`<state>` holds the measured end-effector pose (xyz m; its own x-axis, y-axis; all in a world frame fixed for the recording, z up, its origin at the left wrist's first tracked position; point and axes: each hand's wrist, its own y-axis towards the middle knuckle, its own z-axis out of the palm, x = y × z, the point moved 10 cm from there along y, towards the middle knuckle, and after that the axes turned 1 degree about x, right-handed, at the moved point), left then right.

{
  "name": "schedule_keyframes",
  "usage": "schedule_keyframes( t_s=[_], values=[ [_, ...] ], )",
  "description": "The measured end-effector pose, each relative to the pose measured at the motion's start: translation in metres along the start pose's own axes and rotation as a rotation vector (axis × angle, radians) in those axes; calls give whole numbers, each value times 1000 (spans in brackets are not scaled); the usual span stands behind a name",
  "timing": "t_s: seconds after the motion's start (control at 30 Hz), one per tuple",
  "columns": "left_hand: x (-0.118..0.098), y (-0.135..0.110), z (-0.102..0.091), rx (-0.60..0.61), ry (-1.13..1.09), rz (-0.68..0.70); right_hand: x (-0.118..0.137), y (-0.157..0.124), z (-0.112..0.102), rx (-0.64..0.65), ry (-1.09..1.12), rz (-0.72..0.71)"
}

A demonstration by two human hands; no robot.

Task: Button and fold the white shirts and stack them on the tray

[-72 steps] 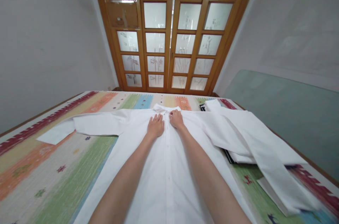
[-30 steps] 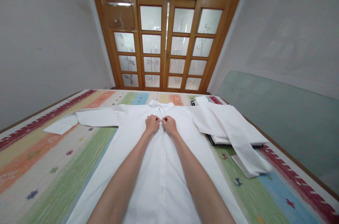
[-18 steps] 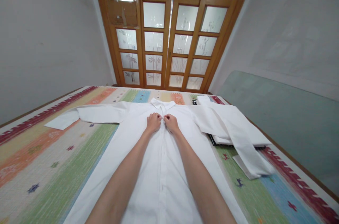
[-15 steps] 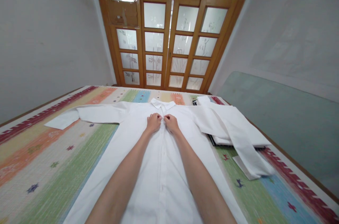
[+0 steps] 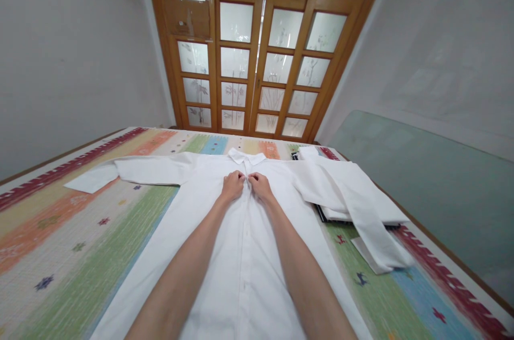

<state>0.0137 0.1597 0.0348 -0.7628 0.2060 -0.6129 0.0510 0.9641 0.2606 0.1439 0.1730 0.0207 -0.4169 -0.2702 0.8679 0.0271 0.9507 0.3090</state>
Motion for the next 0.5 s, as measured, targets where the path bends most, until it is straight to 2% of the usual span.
schedule_keyframes(
  t_s=[0.33,0.5],
  values=[
    [-1,2,0,-31,-53,38,8,-2,-1,-17,18,-28],
    [-1,2,0,-42,-71,51,6,-5,-7,-84,128,-16]
  ],
)
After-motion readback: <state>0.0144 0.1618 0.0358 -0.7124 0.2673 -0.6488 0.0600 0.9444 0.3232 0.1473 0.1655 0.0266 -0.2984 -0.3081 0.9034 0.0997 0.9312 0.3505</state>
